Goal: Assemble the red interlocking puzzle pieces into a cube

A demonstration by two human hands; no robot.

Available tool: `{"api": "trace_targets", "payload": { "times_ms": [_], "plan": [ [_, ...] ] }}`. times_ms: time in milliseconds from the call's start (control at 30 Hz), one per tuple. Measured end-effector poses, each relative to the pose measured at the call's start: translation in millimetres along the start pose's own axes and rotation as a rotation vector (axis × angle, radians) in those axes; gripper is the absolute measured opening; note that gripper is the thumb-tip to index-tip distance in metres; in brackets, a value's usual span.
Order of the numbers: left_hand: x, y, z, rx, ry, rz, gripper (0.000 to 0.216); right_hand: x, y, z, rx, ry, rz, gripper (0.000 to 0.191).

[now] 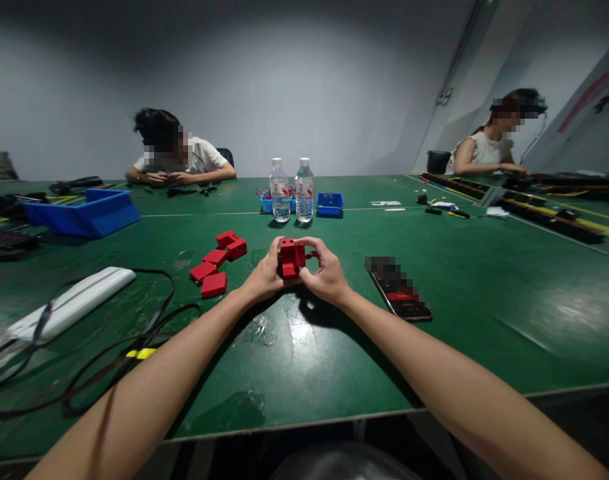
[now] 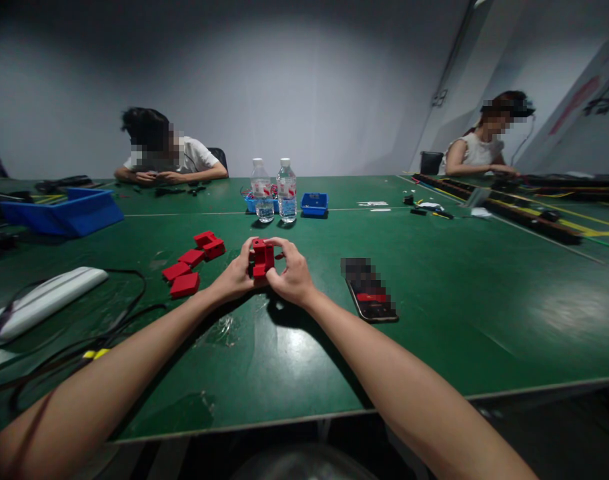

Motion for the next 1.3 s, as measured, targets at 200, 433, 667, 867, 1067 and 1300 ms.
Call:
{"api": "trace_targets", "payload": {
  "times_ms": [200,433,667,867,1067,1300],
  "plan": [
    [-0.7,0.2,0.6,-0.009,0.011,0.004,0.1,2.5,0.1,4.4,0.0,0.036,-0.061,0.054],
    [-0.6,0.2,1.6,-0.001,-0.022,-0.012,0.102,1.2,-1.0,6.1,-0.002,0.056,-0.031,0.05],
    [-1.4,-0.1,1.3,0.003,-0.007,0.001,0.101,-1.3,-2.3,5.0,0.014,0.06,0.006,0.049],
    [-0.4,-0.3,0.0,0.014,-0.001,-0.001,0.101,-1.2,-2.2,2.2,-0.022,0.058,0.0,0.047],
    [0.4,-0.5,-2.5,0.011,-0.001,-0.011,0.101,-0.9,-2.5,1.3,-0.03,0.071,0.0,0.046],
    [0.4,-0.6,-3.0,0.004,-0.01,-0.001,0.1,-0.5,-1.9,3.8,-0.036,0.071,-0.002,0.046]
  ]
}}
Point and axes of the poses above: each hand's wrist, its own y-axis towards the middle knuckle, its own x-axis out of the back of the hand, z = x × y, the point moved 4 cm from there along y, towards the middle knuckle, and after that the axes turned 6 degrees about -z, right-handed, at the moved point
